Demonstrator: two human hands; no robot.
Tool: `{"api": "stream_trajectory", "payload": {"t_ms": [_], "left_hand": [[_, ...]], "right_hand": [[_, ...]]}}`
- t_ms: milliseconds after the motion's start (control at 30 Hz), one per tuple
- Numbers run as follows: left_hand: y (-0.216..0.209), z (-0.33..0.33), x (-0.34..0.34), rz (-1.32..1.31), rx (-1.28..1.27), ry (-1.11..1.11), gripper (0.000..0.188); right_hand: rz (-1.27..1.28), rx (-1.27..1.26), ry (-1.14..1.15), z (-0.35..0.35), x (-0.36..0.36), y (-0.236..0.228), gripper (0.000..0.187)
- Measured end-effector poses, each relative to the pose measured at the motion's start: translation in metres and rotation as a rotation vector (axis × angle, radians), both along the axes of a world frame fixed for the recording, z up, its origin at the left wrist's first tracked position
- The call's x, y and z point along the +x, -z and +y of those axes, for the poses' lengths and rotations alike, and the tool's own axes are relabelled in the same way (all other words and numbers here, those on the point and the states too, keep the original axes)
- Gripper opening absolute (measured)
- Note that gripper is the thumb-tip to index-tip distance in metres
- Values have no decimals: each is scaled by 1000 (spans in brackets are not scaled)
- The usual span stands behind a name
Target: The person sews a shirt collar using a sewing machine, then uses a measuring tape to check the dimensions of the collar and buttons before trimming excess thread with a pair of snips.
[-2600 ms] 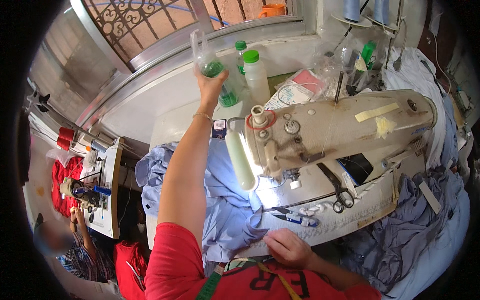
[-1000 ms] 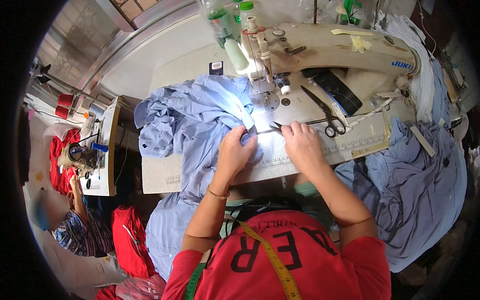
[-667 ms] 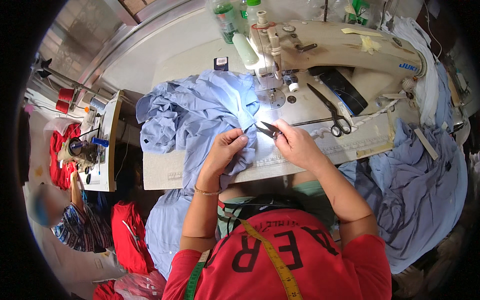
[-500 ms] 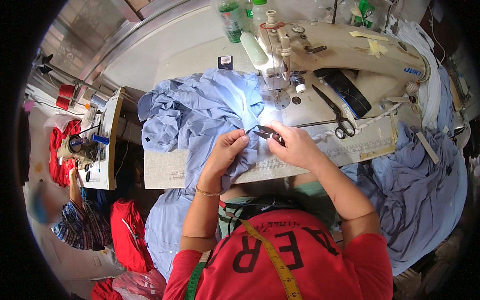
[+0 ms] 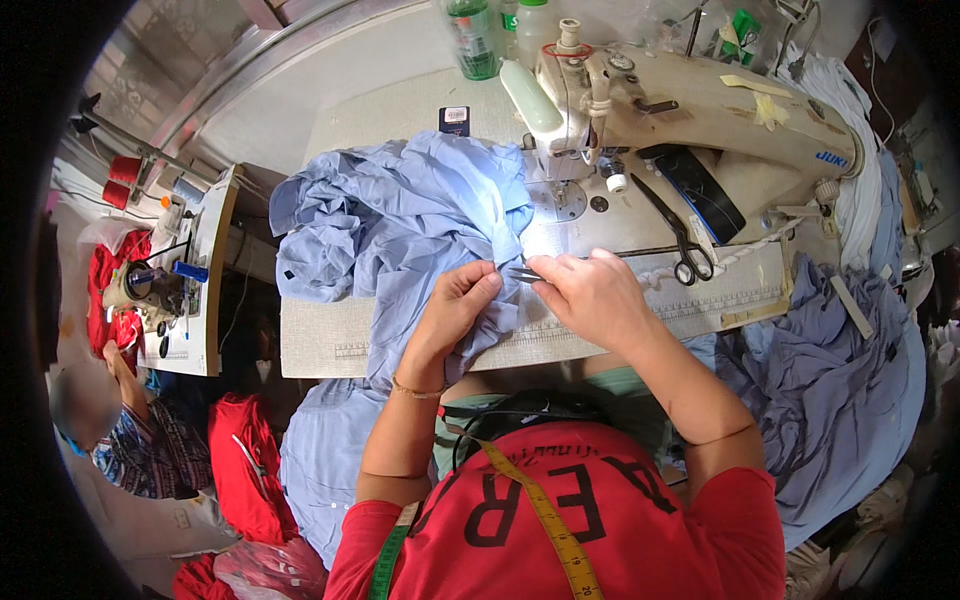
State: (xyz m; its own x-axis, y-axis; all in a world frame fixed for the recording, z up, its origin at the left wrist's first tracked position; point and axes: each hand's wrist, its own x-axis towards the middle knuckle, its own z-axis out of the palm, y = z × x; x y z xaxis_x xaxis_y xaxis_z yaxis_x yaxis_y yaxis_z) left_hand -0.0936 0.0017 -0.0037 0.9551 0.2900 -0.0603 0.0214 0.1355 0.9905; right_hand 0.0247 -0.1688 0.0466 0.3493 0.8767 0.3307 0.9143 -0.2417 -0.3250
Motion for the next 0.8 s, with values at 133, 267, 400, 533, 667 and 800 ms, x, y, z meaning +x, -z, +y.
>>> {"api": "stream_trajectory", "payload": {"t_ms": [133, 267, 400, 533, 667, 800], "left_hand": [[-1, 1, -1, 16, 27, 5, 17], [2, 1, -1, 30, 31, -5, 16], [-4, -2, -1, 80, 40, 18, 16], [2, -3, -1, 51, -50, -13, 18], [5, 1, -1, 14, 3, 1, 18], [5, -1, 0, 9, 7, -16, 18]], "right_hand": [[-44, 29, 3, 1, -1, 3, 22], [-18, 47, 4, 3, -3, 3, 21], [152, 67, 3, 4, -4, 7, 21], [175, 49, 6, 6, -4, 6, 21], [161, 25, 25, 2, -3, 2, 22], [100, 40, 29, -1, -5, 1, 22]]}}
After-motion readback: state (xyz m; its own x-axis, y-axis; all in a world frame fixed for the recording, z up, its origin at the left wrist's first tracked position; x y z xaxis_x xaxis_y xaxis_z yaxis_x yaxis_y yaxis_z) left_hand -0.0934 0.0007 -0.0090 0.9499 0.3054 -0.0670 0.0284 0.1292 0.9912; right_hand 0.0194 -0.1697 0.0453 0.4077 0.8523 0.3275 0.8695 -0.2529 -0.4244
